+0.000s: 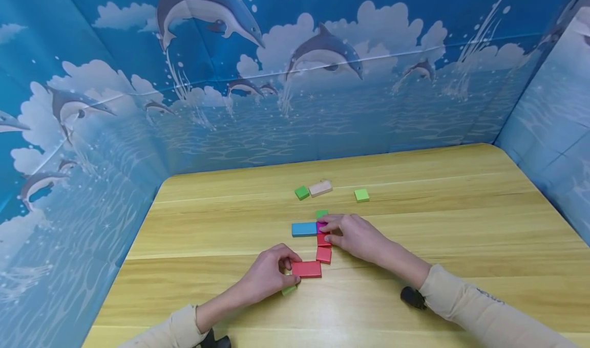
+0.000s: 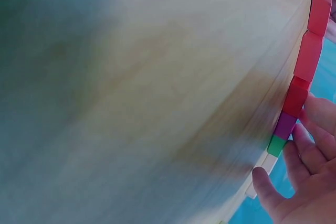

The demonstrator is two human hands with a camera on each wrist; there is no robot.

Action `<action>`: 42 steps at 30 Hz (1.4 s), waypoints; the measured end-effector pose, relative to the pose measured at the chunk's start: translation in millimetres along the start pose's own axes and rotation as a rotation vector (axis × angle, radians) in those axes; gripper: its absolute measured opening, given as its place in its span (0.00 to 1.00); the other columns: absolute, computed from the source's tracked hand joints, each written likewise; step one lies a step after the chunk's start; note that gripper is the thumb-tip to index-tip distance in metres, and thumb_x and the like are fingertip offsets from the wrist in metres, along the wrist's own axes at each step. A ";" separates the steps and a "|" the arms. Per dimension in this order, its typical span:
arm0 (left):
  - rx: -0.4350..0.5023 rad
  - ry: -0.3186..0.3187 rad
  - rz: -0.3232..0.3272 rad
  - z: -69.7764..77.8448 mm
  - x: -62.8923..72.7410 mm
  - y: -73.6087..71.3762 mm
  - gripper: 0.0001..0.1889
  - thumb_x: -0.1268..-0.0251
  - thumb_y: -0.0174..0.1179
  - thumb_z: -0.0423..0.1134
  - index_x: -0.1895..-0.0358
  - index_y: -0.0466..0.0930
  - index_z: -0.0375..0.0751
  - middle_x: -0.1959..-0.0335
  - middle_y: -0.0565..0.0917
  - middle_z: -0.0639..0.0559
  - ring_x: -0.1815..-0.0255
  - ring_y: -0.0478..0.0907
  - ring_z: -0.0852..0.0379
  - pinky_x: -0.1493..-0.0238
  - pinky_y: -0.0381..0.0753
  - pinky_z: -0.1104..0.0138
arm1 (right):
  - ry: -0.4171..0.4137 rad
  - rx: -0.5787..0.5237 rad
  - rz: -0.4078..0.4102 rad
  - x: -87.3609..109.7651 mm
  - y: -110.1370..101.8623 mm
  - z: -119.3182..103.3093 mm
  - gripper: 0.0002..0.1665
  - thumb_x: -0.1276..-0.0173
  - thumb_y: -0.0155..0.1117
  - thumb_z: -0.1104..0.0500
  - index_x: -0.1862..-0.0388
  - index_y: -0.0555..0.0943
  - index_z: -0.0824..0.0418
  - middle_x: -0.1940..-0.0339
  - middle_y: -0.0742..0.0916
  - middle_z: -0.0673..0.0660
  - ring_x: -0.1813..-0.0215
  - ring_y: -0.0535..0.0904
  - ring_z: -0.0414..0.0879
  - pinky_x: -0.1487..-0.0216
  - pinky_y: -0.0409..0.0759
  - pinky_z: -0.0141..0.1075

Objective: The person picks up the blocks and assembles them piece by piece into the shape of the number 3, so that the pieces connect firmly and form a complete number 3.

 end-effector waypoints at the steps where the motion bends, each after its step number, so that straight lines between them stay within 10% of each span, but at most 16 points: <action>1: 0.001 -0.001 0.001 -0.2 0.1 0.0 0.14 0.52 0.74 0.34 0.59 0.84 0.43 0.69 0.76 0.60 0.68 0.72 0.63 0.66 0.74 0.72 | -0.001 0.000 0.001 0.1 0.0 0.2 0.20 0.34 0.70 0.59 0.44 0.85 0.57 0.36 0.80 0.55 0.31 0.70 0.56 0.38 0.71 0.53; 28: 0.079 0.027 -0.034 -4.9 6.6 -4.6 0.23 0.46 0.73 0.43 0.47 0.81 0.43 0.55 0.77 0.59 0.58 0.72 0.60 0.56 0.75 0.69 | -0.004 0.012 -0.005 -0.9 -0.7 1.4 0.20 0.35 0.70 0.58 0.43 0.84 0.56 0.36 0.80 0.55 0.32 0.70 0.57 0.38 0.71 0.54; 42: 0.061 0.001 0.029 -9.9 27.2 -11.8 0.20 0.49 0.75 0.45 0.54 0.80 0.46 0.64 0.76 0.57 0.65 0.72 0.59 0.63 0.74 0.71 | 0.008 0.009 0.001 -1.7 -1.0 2.8 0.18 0.35 0.70 0.57 0.45 0.86 0.57 0.36 0.80 0.54 0.31 0.70 0.57 0.37 0.70 0.55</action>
Point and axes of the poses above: each hand's wrist, its own x-axis away from the middle knuckle, its own y-axis out of the palm, z = x × y, the point moved 10 cm from there along -x, towards the middle knuckle
